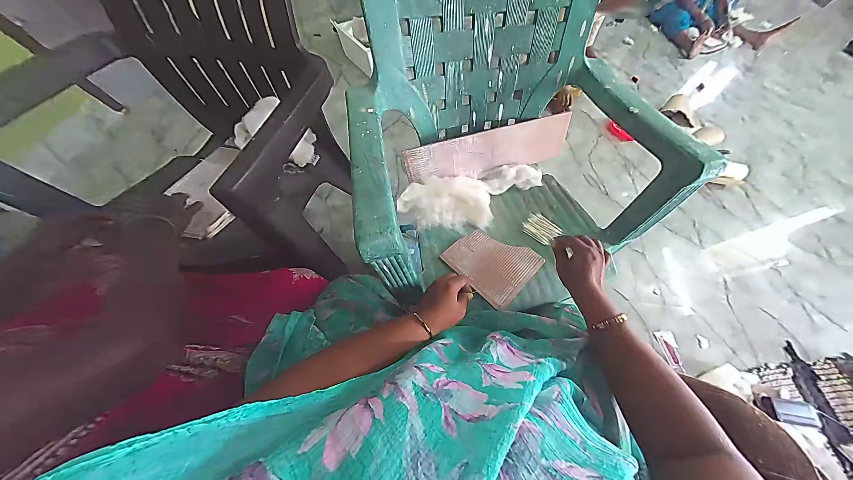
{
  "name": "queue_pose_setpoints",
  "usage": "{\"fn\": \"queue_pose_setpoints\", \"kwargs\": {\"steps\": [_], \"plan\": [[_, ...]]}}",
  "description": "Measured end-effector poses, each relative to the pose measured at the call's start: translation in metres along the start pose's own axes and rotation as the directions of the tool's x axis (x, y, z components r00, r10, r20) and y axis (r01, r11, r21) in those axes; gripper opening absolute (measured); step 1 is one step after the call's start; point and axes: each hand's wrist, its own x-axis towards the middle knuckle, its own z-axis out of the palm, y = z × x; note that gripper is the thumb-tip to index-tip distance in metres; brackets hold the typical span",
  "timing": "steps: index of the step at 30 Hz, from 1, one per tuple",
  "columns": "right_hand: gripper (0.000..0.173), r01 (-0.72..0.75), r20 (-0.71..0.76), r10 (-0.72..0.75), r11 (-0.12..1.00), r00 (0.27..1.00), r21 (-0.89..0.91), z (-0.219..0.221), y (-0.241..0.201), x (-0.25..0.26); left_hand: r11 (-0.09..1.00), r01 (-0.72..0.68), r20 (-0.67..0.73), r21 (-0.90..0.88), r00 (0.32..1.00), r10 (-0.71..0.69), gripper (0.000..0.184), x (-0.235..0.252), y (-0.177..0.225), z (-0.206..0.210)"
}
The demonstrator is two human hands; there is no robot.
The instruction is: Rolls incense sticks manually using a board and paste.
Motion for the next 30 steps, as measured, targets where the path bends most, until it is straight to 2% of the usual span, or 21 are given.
{"fn": "queue_pose_setpoints", "kwargs": {"steps": [4,8,17,24,30], "plan": [[0.025,-0.078,0.032,0.082,0.991,0.996,-0.111,0.019,-0.001,0.044,1.000,-0.016,0.024,-0.014,1.000,0.017,0.030,0.004,-0.004,-0.001],[0.027,-0.096,0.114,0.114,0.983,0.987,-0.160,0.032,-0.001,0.060,0.998,-0.031,0.026,-0.051,0.999,0.033,0.028,0.005,-0.011,-0.001],[0.031,-0.256,-0.057,0.255,0.966,0.965,-0.017,0.012,0.025,0.036,0.995,-0.056,0.050,-0.086,0.997,0.061,0.028,0.007,-0.017,-0.001],[0.029,-0.363,-0.052,0.362,0.931,0.931,-0.030,-0.001,0.032,0.015,0.994,-0.038,0.098,-0.101,0.994,0.048,0.029,0.006,-0.019,-0.006],[0.030,-0.399,-0.015,0.401,0.907,0.916,-0.136,0.000,0.028,0.010,0.995,-0.012,0.156,-0.097,0.987,0.027,0.029,0.004,-0.018,-0.014]]}}
